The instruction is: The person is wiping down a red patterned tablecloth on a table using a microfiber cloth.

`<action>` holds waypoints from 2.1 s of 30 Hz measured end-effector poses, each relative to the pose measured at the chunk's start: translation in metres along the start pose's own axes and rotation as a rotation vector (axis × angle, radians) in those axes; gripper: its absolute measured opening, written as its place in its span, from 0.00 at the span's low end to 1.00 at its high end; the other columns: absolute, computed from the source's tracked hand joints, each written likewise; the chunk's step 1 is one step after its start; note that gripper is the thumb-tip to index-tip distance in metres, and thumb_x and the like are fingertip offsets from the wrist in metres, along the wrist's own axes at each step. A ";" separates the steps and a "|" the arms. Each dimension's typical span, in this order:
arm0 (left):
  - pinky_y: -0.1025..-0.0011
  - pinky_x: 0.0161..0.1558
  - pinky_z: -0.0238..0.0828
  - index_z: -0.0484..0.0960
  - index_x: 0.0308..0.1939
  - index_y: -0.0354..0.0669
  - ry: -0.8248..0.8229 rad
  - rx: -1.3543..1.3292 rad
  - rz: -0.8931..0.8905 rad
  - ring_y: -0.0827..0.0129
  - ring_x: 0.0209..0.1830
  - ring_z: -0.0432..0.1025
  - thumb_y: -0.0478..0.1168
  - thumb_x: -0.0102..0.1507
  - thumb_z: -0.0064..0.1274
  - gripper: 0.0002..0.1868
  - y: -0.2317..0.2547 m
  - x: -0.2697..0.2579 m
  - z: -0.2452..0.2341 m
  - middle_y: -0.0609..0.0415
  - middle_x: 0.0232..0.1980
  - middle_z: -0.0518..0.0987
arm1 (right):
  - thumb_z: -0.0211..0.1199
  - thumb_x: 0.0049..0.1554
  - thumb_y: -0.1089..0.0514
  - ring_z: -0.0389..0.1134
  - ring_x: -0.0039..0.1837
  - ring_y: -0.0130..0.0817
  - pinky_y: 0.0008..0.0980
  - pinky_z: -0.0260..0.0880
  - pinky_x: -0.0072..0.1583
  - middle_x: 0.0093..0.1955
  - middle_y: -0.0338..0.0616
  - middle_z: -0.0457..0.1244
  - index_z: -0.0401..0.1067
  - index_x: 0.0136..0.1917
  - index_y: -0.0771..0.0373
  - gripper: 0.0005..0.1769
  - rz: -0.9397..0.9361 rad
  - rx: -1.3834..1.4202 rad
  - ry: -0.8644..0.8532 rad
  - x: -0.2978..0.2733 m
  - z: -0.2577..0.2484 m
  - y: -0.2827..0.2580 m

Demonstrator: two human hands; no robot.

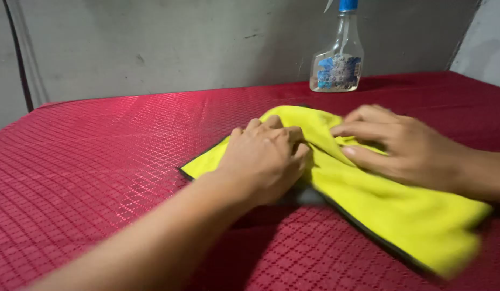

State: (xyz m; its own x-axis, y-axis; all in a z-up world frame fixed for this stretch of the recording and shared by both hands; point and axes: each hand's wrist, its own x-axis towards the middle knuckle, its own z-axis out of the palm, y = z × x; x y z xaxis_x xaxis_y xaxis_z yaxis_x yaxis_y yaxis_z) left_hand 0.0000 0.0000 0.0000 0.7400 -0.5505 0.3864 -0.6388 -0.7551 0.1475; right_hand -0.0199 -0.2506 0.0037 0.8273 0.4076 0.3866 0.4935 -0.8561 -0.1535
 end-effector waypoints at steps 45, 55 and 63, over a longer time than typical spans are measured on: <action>0.50 0.68 0.59 0.77 0.55 0.41 -0.107 0.258 0.094 0.46 0.68 0.65 0.61 0.67 0.27 0.33 0.019 0.011 -0.020 0.37 0.62 0.72 | 0.48 0.62 0.45 0.58 0.71 0.36 0.42 0.63 0.71 0.69 0.42 0.55 0.57 0.71 0.56 0.27 0.373 -0.032 -0.454 0.021 -0.011 0.011; 0.38 0.73 0.37 0.58 0.73 0.49 -0.242 0.161 0.263 0.33 0.78 0.44 0.61 0.70 0.24 0.33 -0.035 0.079 0.032 0.41 0.79 0.52 | 0.38 0.63 0.46 0.46 0.81 0.48 0.45 0.45 0.78 0.78 0.57 0.49 0.64 0.61 0.66 0.26 -0.123 -0.196 -0.262 0.071 0.043 0.105; 0.32 0.72 0.40 0.68 0.68 0.59 -0.305 0.343 0.090 0.38 0.81 0.43 0.53 0.67 0.34 0.26 -0.033 0.099 0.035 0.49 0.83 0.50 | 0.39 0.60 0.30 0.47 0.81 0.51 0.45 0.47 0.76 0.82 0.54 0.44 0.34 0.83 0.57 0.48 0.220 -0.053 -0.162 0.097 0.048 0.084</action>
State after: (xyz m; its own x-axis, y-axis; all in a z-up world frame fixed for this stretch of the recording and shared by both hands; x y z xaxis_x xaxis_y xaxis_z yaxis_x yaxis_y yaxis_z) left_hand 0.1015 -0.0421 0.0014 0.7457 -0.6601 0.0905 -0.6350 -0.7453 -0.2034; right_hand 0.1149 -0.2682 -0.0149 0.9474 0.2516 0.1976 0.2857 -0.9434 -0.1685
